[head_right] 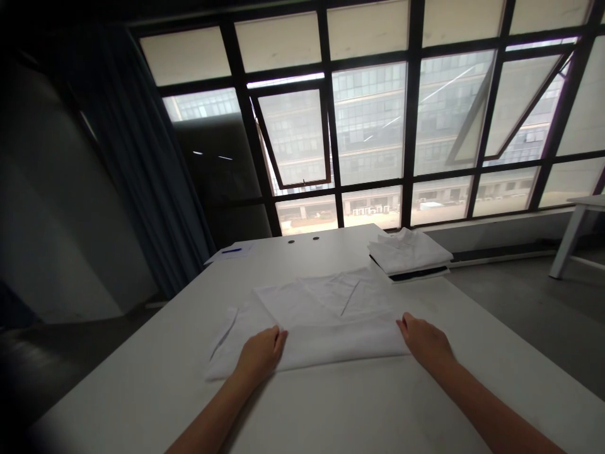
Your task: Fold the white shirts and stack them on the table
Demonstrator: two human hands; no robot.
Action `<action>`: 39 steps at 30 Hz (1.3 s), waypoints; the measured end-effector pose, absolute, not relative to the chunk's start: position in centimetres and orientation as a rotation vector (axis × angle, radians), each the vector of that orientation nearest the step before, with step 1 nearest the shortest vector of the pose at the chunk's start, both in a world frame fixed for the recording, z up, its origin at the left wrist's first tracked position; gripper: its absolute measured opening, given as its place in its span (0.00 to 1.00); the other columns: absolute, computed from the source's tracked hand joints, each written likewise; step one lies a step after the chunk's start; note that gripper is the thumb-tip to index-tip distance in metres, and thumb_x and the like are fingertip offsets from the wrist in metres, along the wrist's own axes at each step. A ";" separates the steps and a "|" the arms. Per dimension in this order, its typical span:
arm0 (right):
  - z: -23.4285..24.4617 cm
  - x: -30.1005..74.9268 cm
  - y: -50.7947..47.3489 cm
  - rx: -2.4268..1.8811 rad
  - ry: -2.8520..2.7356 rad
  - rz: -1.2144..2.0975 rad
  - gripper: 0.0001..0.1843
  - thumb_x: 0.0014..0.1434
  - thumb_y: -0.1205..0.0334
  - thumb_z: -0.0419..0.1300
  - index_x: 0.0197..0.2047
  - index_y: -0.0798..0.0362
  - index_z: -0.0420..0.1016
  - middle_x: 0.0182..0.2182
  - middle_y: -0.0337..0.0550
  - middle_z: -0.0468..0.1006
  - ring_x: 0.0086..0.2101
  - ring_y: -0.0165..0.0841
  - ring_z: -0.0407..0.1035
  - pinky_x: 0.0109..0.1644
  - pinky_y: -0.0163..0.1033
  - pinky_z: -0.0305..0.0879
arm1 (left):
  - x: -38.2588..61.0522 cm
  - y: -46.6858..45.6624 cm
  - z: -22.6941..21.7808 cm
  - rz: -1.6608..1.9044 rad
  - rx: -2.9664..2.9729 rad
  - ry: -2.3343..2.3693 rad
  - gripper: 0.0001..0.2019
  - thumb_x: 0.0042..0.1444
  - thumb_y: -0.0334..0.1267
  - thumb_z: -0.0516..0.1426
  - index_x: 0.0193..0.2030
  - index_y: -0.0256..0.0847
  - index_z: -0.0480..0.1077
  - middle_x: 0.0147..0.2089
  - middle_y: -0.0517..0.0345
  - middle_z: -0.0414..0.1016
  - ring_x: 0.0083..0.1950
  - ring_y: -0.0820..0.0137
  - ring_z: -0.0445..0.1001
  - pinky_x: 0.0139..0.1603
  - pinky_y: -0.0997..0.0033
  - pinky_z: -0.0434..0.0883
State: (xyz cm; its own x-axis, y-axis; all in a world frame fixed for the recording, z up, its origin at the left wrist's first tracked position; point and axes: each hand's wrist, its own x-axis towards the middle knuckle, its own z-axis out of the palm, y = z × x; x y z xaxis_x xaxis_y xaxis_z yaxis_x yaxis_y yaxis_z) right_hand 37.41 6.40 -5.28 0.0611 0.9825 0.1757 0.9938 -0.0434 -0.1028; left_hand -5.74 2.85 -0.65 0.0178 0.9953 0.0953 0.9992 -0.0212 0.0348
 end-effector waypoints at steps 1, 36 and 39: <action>-5.2 37.4 6.4 -2.132 -2.027 -0.080 0.19 0.70 0.49 0.44 0.38 0.51 0.69 0.31 0.47 0.80 0.33 0.40 0.76 0.31 0.38 0.55 | -5.8 2.8 -0.6 -0.136 -2.216 -2.162 0.21 0.72 0.48 0.40 0.43 0.42 0.70 0.44 0.50 0.79 0.46 0.62 0.76 0.45 0.67 0.66; -2.0 29.9 4.7 -1.651 -2.274 -0.400 0.20 0.63 0.72 0.47 0.52 0.55 0.74 0.48 0.57 0.75 0.50 0.47 0.68 0.57 0.53 0.58 | -2.0 1.3 -1.3 -0.092 -2.682 -1.817 0.35 0.65 0.57 0.44 0.76 0.47 0.44 0.77 0.58 0.38 0.77 0.55 0.36 0.73 0.43 0.39; -2.4 23.5 3.3 -1.281 -2.429 -0.184 0.24 0.65 0.67 0.47 0.62 0.54 0.68 0.59 0.54 0.71 0.59 0.45 0.61 0.67 0.52 0.49 | -1.9 1.2 -1.3 -0.098 -2.670 -1.826 0.36 0.65 0.58 0.44 0.75 0.48 0.44 0.77 0.59 0.39 0.77 0.52 0.35 0.73 0.41 0.39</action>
